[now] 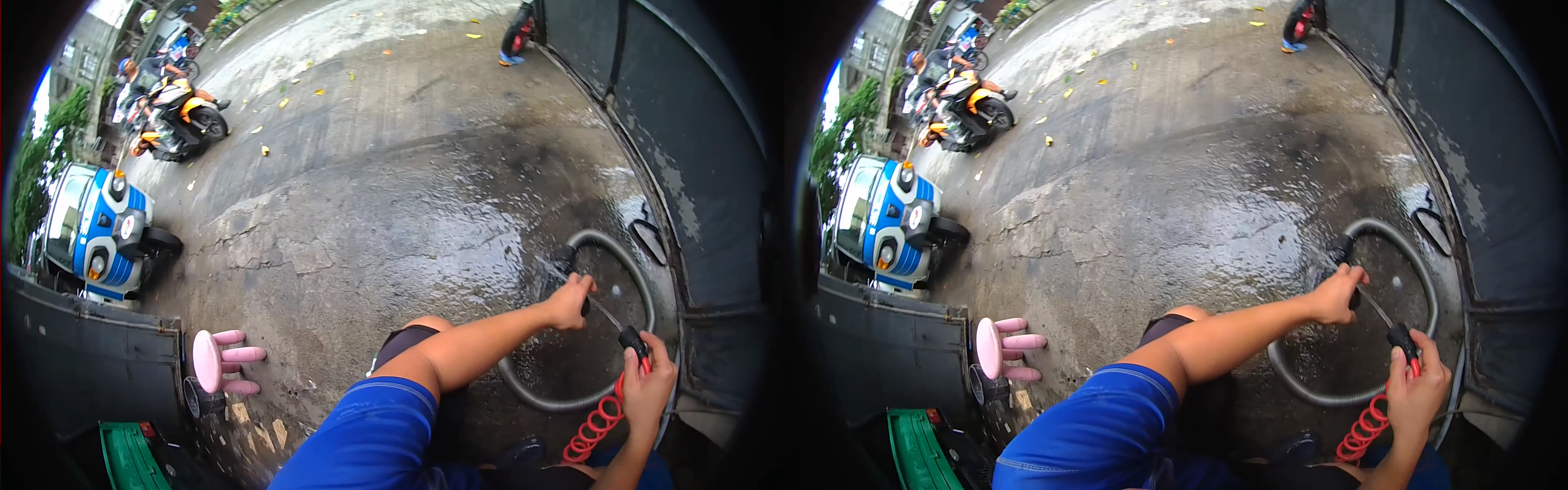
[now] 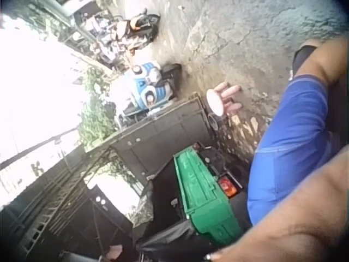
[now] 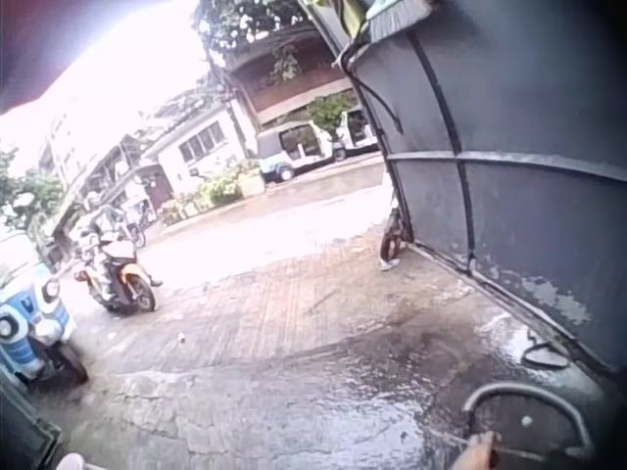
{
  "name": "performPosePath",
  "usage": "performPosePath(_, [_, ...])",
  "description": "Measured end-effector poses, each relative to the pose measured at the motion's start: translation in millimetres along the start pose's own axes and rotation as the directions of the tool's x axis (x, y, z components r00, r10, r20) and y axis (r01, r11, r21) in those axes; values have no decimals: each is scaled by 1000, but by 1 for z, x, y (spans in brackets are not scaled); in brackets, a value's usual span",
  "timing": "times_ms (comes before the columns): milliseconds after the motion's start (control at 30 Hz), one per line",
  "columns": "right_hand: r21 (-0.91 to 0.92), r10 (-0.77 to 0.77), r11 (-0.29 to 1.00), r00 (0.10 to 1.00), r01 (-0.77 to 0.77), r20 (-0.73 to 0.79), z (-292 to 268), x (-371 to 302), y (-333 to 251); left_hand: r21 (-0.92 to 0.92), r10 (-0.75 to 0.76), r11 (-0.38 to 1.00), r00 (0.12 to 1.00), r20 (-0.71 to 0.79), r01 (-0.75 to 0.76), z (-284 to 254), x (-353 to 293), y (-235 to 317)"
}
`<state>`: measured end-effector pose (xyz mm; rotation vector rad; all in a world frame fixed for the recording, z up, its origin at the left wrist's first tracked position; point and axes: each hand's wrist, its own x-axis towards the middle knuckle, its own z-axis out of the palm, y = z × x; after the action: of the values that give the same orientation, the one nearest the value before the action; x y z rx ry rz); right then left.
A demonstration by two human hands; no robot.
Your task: Cleaning and blowing out a vacuum hose using an air compressor.
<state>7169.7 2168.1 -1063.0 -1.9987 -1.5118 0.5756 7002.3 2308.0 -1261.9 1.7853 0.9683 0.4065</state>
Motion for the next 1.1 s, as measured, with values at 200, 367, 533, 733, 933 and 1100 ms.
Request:
performPosePath(200, [84,-30,996,999,29,19,10,9,-10,93,16,996,970,-241,7,-40,-6,-11])
performPosePath(367, [4,-20,1000,1000,19,24,-7,2,-15,-378,-206,917,964,-168,130,-47,15,-19])
performPosePath(533, [4,-81,997,996,81,-21,-11,-3,-9,-699,-506,576,857,101,423,-58,10,10])
performPosePath(733, [10,-73,997,997,73,-9,-10,-5,-4,-740,-452,510,868,204,439,-63,1,17])
performPosePath(933, [57,-107,992,992,111,-64,-9,-8,2,-748,-418,514,884,208,419,-62,4,19])
performPosePath(1100, [26,-66,997,997,68,-51,-15,-10,1,-859,-211,263,895,392,439,-69,-5,17])
